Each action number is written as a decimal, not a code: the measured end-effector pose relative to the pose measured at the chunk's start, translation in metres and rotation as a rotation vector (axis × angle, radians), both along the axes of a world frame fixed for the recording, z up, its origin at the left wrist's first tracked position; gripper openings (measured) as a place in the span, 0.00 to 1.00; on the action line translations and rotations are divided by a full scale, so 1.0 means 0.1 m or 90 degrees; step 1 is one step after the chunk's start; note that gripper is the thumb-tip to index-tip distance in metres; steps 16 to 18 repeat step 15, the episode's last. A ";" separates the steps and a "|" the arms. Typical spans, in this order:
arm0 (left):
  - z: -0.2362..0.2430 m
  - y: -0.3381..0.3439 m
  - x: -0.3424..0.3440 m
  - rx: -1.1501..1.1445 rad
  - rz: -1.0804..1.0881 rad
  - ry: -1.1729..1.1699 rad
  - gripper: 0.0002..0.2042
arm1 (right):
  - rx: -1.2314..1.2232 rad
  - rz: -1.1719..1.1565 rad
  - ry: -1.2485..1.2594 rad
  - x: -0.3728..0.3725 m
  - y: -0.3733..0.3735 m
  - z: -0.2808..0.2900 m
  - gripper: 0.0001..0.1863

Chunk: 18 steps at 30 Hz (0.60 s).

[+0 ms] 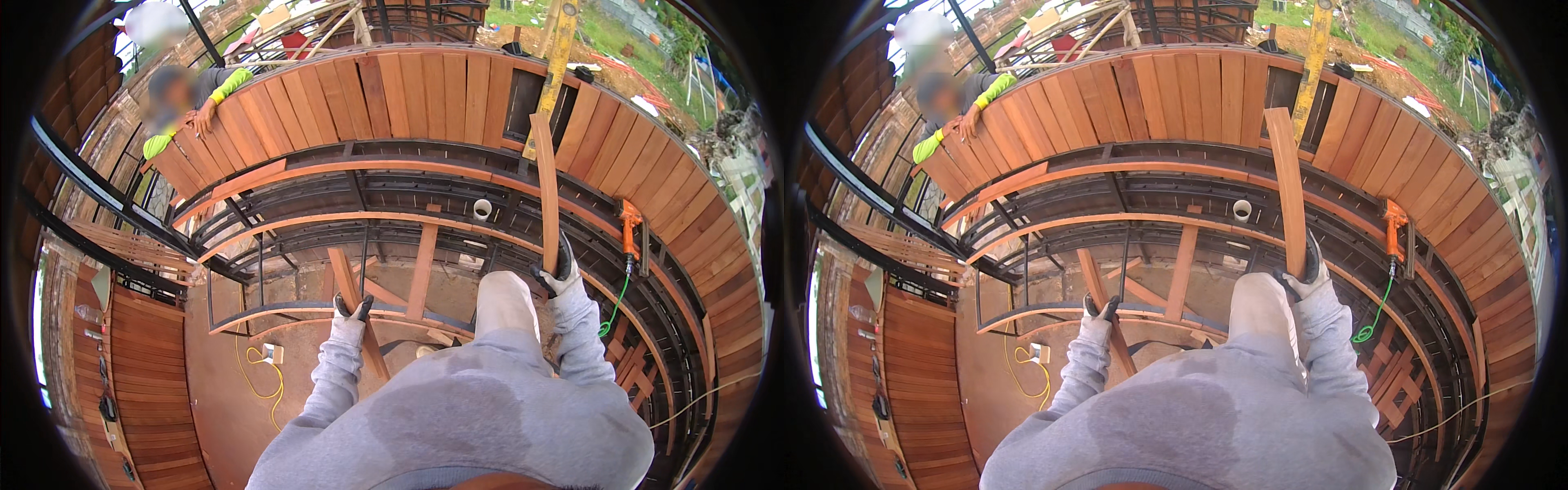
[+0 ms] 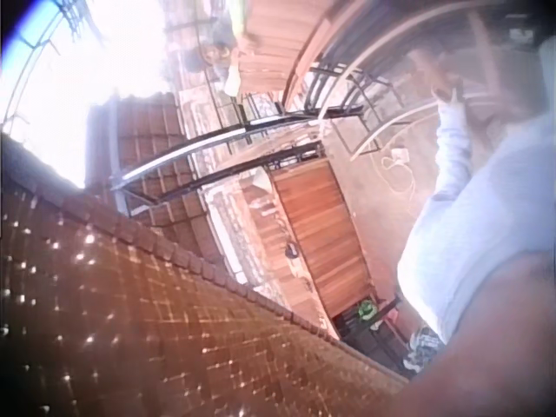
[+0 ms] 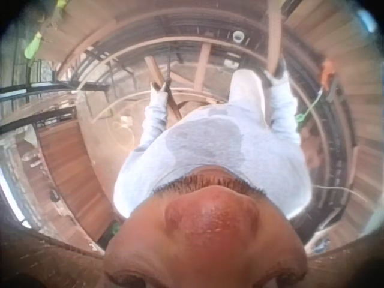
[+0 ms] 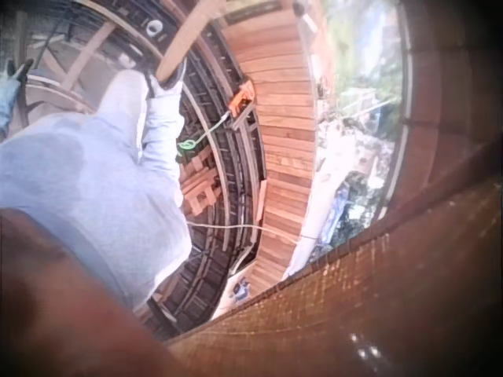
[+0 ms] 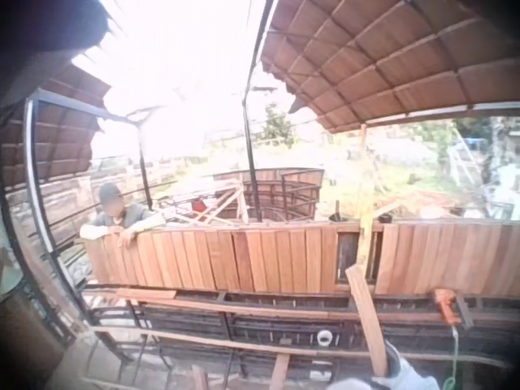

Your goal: The person measures a gap in a curved wooden structure with a tape measure, then uses a nail gun to fasten wooden planks into place. The person also uses a level to ensure alignment and a nail gun to secure the planks.

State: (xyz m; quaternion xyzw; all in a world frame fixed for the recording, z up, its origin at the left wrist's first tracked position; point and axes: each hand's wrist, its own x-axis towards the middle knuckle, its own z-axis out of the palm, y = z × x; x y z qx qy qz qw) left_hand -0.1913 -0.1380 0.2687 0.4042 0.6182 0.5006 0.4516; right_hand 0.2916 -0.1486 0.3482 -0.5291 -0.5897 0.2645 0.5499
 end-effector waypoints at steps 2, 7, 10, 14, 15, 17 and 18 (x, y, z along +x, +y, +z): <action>-0.10 0.01 0.04 -0.206 -0.037 -0.051 0.23 | -0.050 -0.138 -0.125 0.25 0.05 -0.30 0.56; -0.77 0.16 0.29 -0.286 -0.113 0.028 0.29 | -0.188 -0.341 -0.331 0.37 0.10 0.01 0.54; -0.27 0.41 0.57 -0.344 -0.206 0.171 0.34 | -0.151 -0.391 -0.282 0.59 -0.01 -0.29 0.53; -0.19 0.89 0.80 -0.307 -0.222 0.248 0.33 | -0.187 -0.401 -0.287 0.84 0.20 -0.81 0.53; -0.20 1.02 0.85 -0.299 -0.214 0.230 0.35 | -0.248 -0.378 -0.266 0.83 0.33 -0.67 0.52; -0.20 1.02 0.85 -0.299 -0.214 0.230 0.35 | -0.248 -0.378 -0.266 0.83 0.33 -0.67 0.52; -0.20 1.02 0.85 -0.299 -0.214 0.230 0.35 | -0.248 -0.378 -0.266 0.83 0.33 -0.67 0.52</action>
